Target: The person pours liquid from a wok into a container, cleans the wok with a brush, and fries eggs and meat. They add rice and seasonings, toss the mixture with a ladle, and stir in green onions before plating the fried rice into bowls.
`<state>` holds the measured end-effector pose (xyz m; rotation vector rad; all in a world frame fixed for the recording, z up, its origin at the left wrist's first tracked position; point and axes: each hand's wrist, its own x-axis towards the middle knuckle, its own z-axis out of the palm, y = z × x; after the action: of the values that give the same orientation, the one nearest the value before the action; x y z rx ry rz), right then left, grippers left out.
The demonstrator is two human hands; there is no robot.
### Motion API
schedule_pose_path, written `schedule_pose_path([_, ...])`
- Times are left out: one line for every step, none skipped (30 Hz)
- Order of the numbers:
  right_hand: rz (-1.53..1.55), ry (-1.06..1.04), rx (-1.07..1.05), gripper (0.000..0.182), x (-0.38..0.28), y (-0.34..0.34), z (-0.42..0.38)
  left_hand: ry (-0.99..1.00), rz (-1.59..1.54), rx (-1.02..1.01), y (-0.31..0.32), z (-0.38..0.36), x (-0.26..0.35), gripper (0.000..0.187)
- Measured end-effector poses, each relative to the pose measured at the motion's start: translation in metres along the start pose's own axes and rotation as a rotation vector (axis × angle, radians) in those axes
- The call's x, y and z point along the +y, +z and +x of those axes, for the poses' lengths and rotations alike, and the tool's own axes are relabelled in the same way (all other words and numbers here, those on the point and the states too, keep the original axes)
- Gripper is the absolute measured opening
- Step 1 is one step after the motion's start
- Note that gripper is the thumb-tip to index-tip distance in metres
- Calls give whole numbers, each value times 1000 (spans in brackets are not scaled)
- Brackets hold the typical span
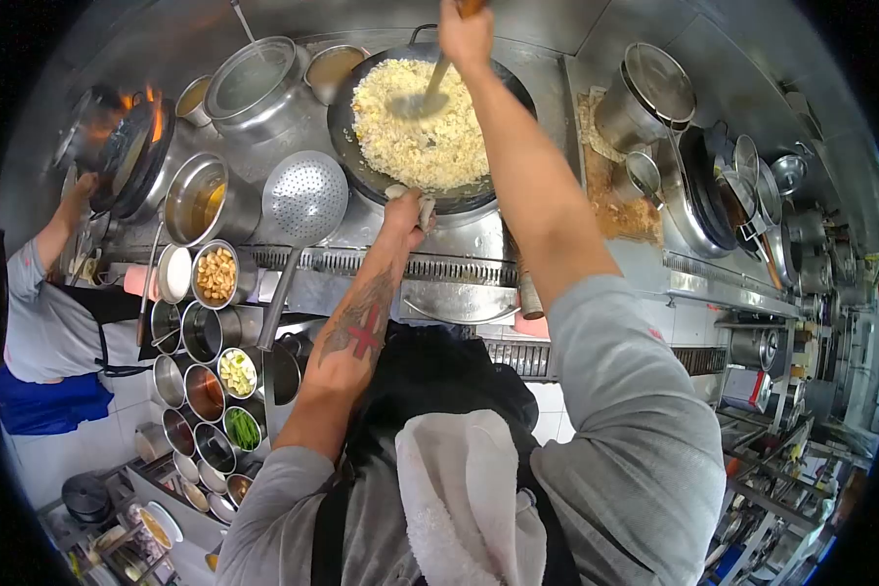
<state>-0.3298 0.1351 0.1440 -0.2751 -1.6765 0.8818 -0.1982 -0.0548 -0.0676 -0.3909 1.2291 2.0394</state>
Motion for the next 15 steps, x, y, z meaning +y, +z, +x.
schedule_pose_path([43,-193,39,38,13,15,7,16,-7,0,3,5,3,12])
schedule_pose_path([-28,145,-155,38,-35,7,26,14,-7,5,1,5,3,12])
schedule_pose_path([-112,498,-348,39,-62,-3,29,-34,-5,3,-3,0,-3,13])
schedule_pose_path([-51,437,-332,40,-56,-1,36,-53,-10,-13,1,4,5,14])
schedule_pose_path([-47,422,-329,40,-32,13,30,-41,-13,-22,5,9,11,14])
schedule_pose_path([1,108,-89,37,17,29,7,-29,-21,-24,4,6,8,15])
schedule_pose_path([18,198,-107,38,14,22,2,-20,-24,-25,2,3,4,16])
schedule_pose_path([32,287,-125,39,15,17,-3,-25,-20,-24,0,2,1,16])
schedule_pose_path([42,279,-127,39,-25,11,17,-4,-30,-31,2,8,5,16])
schedule_pose_path([-31,358,-277,39,-67,-2,29,-5,-30,-30,-2,7,-1,17])
schedule_pose_path([-110,440,-429,40,-94,-16,23,-21,-25,-25,-8,1,-11,17])
schedule_pose_path([-90,380,-468,41,-113,-24,2,-13,-6,-8,-3,7,-5,18])
schedule_pose_path([-71,327,-510,42,-117,-27,-17,-11,15,16,1,11,1,18])
schedule_pose_path([-74,343,-508,42,-101,-31,-23,-26,41,-86,-4,8,3,18])
schedule_pose_path([-127,398,-503,38,-84,-37,-23,-41,53,-82,-4,1,-2,18])
